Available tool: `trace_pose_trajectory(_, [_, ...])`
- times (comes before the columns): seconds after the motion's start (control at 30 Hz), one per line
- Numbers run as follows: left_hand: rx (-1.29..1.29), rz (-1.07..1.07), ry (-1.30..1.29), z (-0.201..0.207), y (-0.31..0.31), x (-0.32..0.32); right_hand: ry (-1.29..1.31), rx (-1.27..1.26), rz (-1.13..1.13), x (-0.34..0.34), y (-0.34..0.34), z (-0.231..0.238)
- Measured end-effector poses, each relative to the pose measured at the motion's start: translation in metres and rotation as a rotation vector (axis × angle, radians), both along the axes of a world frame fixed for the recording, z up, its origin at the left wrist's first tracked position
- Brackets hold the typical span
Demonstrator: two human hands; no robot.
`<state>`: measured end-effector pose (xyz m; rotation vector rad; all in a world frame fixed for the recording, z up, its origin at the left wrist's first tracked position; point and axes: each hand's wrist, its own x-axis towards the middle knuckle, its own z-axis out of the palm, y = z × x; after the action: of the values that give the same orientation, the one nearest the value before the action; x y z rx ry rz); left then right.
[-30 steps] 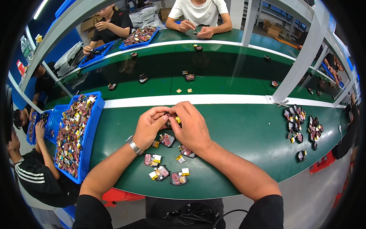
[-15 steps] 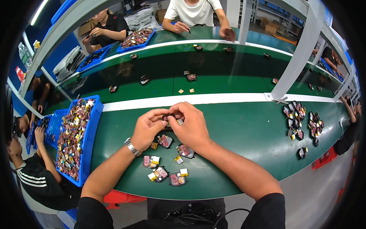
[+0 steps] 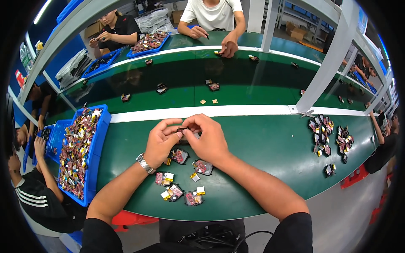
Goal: Manually assemble small electronic components at a factory workbench.
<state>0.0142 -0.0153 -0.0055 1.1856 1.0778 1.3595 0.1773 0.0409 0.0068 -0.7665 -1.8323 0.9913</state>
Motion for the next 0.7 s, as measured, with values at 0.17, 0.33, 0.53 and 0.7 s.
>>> trace_pose_trajectory(0.17, [0.063, 0.062, -0.034, 0.0, 0.009, -0.011, 0.143, -0.205, -0.13, 0.035, 0.097, -0.013])
trace_pose_trajectory(0.33, [0.024, 0.053, 0.004, -0.006, 0.012, -0.015, -0.011, -0.242, -0.603, 0.092, 0.179, -0.02])
trace_pose_trajectory(0.53, [0.022, 0.01, 0.019, -0.007, 0.013, -0.014, -0.415, 0.166, -0.814, 0.093, 0.194, -0.02])
trace_pose_trajectory(0.7, [0.006, 0.009, 0.044, -0.006, 0.01, -0.018, -0.63, 0.314, -0.669, 0.017, 0.159, -0.021])
